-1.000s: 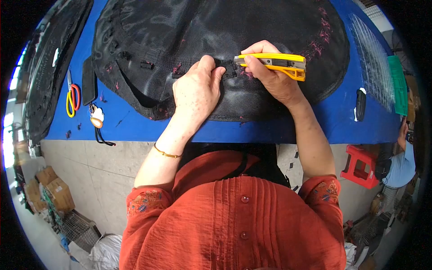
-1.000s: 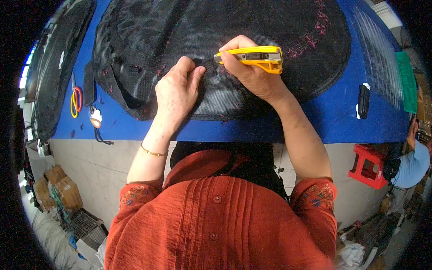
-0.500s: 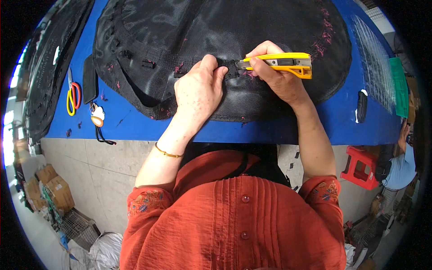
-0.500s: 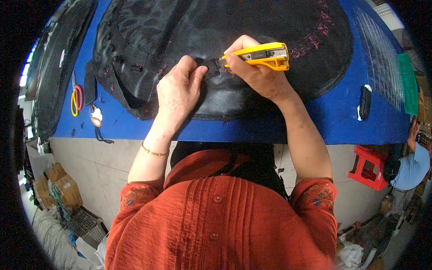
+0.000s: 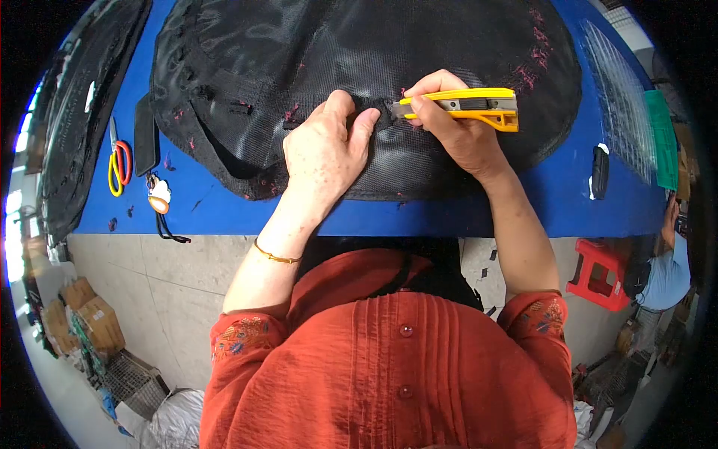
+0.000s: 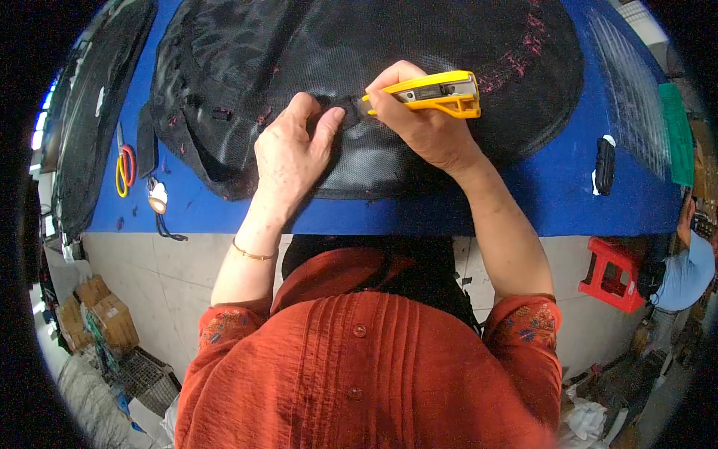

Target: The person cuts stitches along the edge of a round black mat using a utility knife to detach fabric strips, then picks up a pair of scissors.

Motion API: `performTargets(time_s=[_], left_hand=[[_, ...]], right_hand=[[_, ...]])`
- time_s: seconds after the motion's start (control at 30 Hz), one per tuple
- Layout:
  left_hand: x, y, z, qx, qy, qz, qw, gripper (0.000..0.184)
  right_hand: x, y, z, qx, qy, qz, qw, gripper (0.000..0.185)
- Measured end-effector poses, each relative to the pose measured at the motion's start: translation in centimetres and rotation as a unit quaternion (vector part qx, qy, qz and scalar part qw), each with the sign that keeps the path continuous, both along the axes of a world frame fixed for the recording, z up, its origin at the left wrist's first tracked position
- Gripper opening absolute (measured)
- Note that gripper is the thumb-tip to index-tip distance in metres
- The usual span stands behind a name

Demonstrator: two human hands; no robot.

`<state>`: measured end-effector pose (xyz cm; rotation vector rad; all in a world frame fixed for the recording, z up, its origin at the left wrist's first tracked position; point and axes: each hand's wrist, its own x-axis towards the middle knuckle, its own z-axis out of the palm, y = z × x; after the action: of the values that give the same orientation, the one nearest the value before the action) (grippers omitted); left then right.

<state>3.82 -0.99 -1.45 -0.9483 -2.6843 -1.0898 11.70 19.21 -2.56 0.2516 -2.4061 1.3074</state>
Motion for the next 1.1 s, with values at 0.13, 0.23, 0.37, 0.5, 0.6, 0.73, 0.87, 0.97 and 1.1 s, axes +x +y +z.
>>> performTargets(time_s=[0.13, 0.23, 0.37, 0.5, 0.6, 0.73, 0.87, 0.97, 1.1], left_hand=[[-0.1, 0.0, -0.2, -0.004, 0.012, -0.002, 1.000, 0.026], [-0.1, 0.0, -0.1, -0.011, 0.011, -0.005, 1.000, 0.026], [-0.1, 0.0, -0.2, -0.020, 0.016, -0.008, 1.000, 0.024], [-0.2, 0.0, -0.3, -0.021, 0.013, -0.007, 1.000, 0.023], [-0.2, -0.1, -0.4, -0.015, 0.015, -0.010, 1.000, 0.023], [-0.2, 0.0, -0.3, -0.021, 0.008, -0.007, 1.000, 0.023], [-0.2, -0.1, -0.1, -0.021, 0.006, -0.011, 1.000, 0.023], [-0.2, -0.1, -0.2, -0.018, 0.012, -0.012, 1.000, 0.023], [-0.1, -0.1, 0.0, -0.022, 0.009, -0.010, 1.000, 0.023]], right_hand=[[-0.4, 0.4, -0.6, 0.028, 0.060, 0.004, 0.998, 0.045], [-0.6, 0.3, -0.6, 0.146, 0.161, 0.018, 0.976, 0.046], [-0.7, 0.2, -0.6, 0.098, 0.122, 0.019, 0.988, 0.045], [-0.4, 0.5, -0.9, 0.104, 0.115, 0.029, 0.987, 0.041], [0.3, 0.7, -0.1, 0.023, -0.055, 0.024, 0.998, 0.036], [0.1, 0.6, -0.3, 0.016, -0.041, 0.009, 0.999, 0.033], [-0.5, 0.4, -1.0, 0.088, 0.120, 0.009, 0.989, 0.038], [-0.5, 0.1, -0.7, 0.108, 0.135, 0.012, 0.985, 0.041], [-0.8, 0.2, -0.8, 0.103, 0.122, 0.022, 0.987, 0.046]])
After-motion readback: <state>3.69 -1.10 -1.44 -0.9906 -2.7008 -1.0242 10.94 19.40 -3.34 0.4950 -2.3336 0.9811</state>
